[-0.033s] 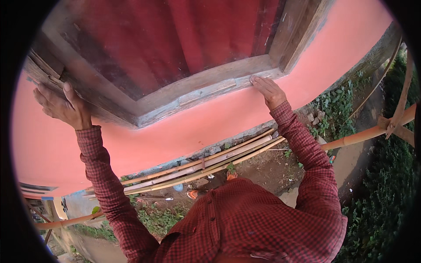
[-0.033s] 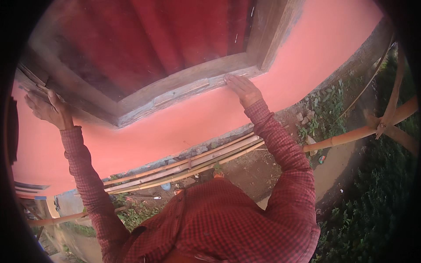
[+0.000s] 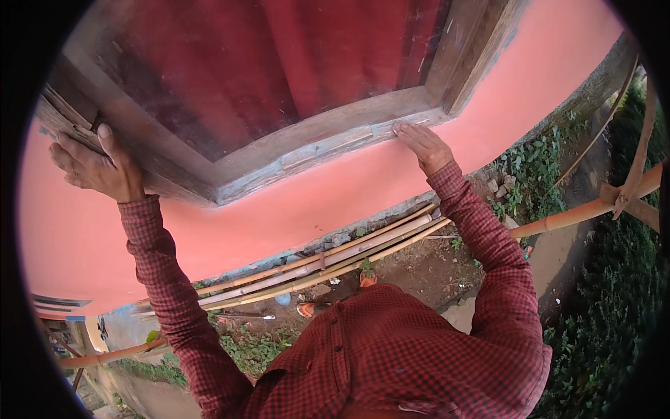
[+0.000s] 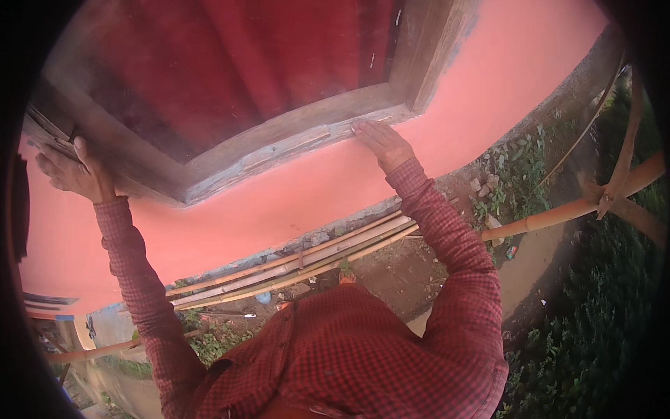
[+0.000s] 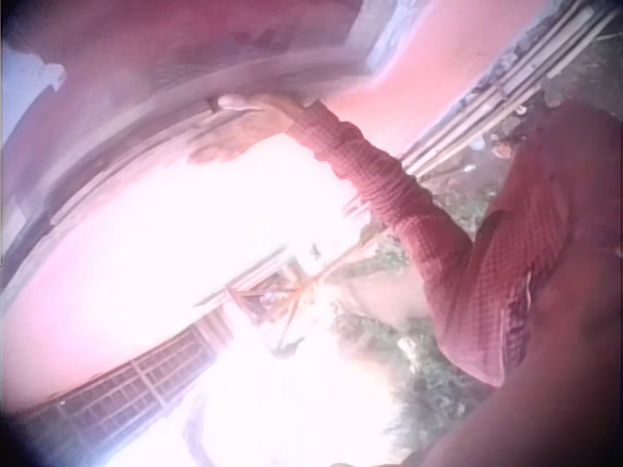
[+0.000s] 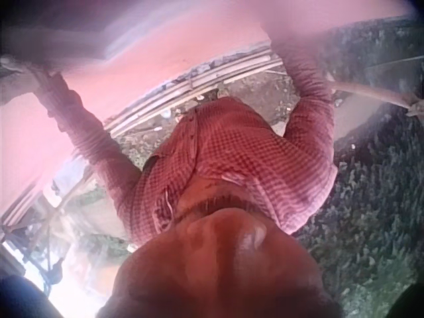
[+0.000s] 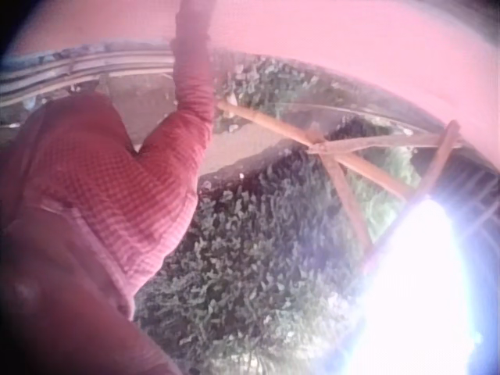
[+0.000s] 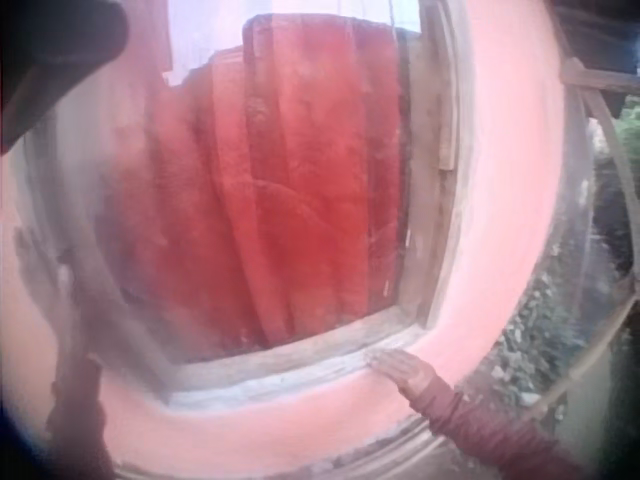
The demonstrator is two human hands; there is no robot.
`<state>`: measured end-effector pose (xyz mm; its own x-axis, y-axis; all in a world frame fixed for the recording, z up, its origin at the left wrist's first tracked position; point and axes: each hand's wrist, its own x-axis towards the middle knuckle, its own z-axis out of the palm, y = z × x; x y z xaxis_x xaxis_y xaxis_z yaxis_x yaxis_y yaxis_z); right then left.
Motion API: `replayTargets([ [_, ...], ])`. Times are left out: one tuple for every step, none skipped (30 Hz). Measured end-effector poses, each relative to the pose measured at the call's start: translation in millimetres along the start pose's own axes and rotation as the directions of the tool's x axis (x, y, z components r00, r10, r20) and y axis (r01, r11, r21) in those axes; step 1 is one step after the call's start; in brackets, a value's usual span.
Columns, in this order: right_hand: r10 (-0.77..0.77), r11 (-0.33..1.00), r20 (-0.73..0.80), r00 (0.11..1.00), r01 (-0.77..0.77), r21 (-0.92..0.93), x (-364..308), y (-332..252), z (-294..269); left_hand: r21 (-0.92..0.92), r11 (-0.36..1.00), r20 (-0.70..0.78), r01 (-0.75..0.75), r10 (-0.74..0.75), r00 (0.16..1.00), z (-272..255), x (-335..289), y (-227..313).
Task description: The person smooths the plaster around a window frame on a pink exterior wall using a small trowel. They repeatedly rub and scrape the edges of the window frame to even out the surface.
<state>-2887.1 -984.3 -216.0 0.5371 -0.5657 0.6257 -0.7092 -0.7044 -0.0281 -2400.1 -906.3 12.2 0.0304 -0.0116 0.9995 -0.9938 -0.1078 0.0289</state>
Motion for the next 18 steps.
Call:
replayTargets([
  [0.050, 0.999, 0.008, 0.999, -0.050, -0.013, -4.7, 9.9, -2.8, 0.021, 1.000, -0.008, 0.011, -0.011, 1.000, 4.0, -1.8, 2.7],
  [0.096, 0.995, 0.010, 0.995, -0.096, -0.020, -5.0, 22.9, -8.2, 0.049, 0.999, -0.020, 0.017, -0.017, 1.000, 2.2, -0.7, 2.3],
  [0.142, 0.990, 0.012, 0.990, -0.141, -0.028, -6.6, 31.4, -11.7, 0.076, 0.997, -0.032, 0.025, -0.023, 0.999, 0.6, 0.5, 2.4],
  [0.181, 0.983, -0.027, 0.983, -0.182, -0.021, -9.3, 30.3, -7.5, 0.095, 0.995, -0.040, 0.034, -0.030, 0.999, -0.5, 3.6, 3.9],
  [0.205, 0.978, -0.056, 0.977, -0.206, -0.016, -6.5, 21.8, -3.0, 0.103, 0.994, -0.055, 0.031, -0.025, 0.998, -4.5, 3.6, 2.9],
  [0.238, 0.970, -0.093, 0.967, -0.241, -0.017, -5.0, 16.6, -0.3, 0.097, 0.995, -0.074, 0.025, -0.018, 0.997, -0.9, 5.2, 4.3],
  [0.160, 0.987, -0.080, 0.984, -0.162, -0.007, -3.4, 12.6, 0.4, 0.095, 0.995, -0.093, 0.020, -0.011, 0.996, 1.9, 4.6, 6.8],
  [0.086, 0.996, -0.069, 0.994, -0.084, 0.026, 0.4, 0.6, 6.6, 0.102, 0.995, -0.092, 0.010, -0.001, 0.996, 0.8, 5.3, 6.3],
  [0.009, 0.998, -0.062, 0.998, -0.005, 0.061, 5.1, -7.3, 8.3, 0.102, 0.995, -0.090, 0.003, 0.006, 0.996, 2.9, 4.5, 4.7],
  [0.058, 0.998, 0.001, 0.998, -0.058, 0.022, 7.3, 1.3, -6.5, 0.105, 0.994, -0.087, -0.004, 0.014, 0.996, 6.6, 2.4, 2.3],
  [0.129, 0.991, -0.041, 0.991, -0.128, 0.031, -0.1, 14.4, -6.8, 0.115, 0.993, -0.083, -0.014, 0.023, 0.996, 5.5, 2.2, -0.7],
  [0.198, 0.980, -0.085, 0.977, -0.195, 0.035, -7.5, 33.8, -6.4, 0.106, 0.994, -0.084, -0.014, 0.023, 0.996, 6.9, 2.8, -0.1],
  [0.262, 0.965, -0.133, 0.956, -0.259, 0.035, -8.3, 47.3, -6.1, 0.094, 0.995, -0.093, -0.009, 0.018, 0.996, 9.4, 4.8, 3.6],
  [0.239, 0.967, -0.156, 0.958, -0.249, -0.051, -7.7, 34.5, -3.4, 0.081, 0.997, -0.100, 0.001, 0.007, 0.995, 11.5, 4.0, 7.1],
  [0.183, 0.982, -0.128, 0.975, -0.187, -0.024, -6.3, 23.0, 0.8, 0.079, 0.997, -0.102, -0.017, 0.025, 0.994, 10.7, 2.9, 8.2],
  [0.125, 0.992, -0.101, 0.987, -0.125, 0.004, -3.0, 13.0, 3.3, 0.076, 0.996, -0.104, -0.035, 0.043, 0.994, 8.6, 2.9, 7.2],
  [0.061, 0.997, -0.079, 0.995, -0.058, 0.043, 0.5, 6.0, 4.0, 0.083, 0.995, -0.106, -0.056, 0.065, 0.992, 3.7, 3.6, 3.7],
  [0.072, 0.997, -0.082, 0.994, -0.069, 0.036, 6.3, 11.9, -1.7, 0.087, 0.995, -0.102, -0.047, 0.056, 0.993, 3.6, 3.0, 1.9],
])
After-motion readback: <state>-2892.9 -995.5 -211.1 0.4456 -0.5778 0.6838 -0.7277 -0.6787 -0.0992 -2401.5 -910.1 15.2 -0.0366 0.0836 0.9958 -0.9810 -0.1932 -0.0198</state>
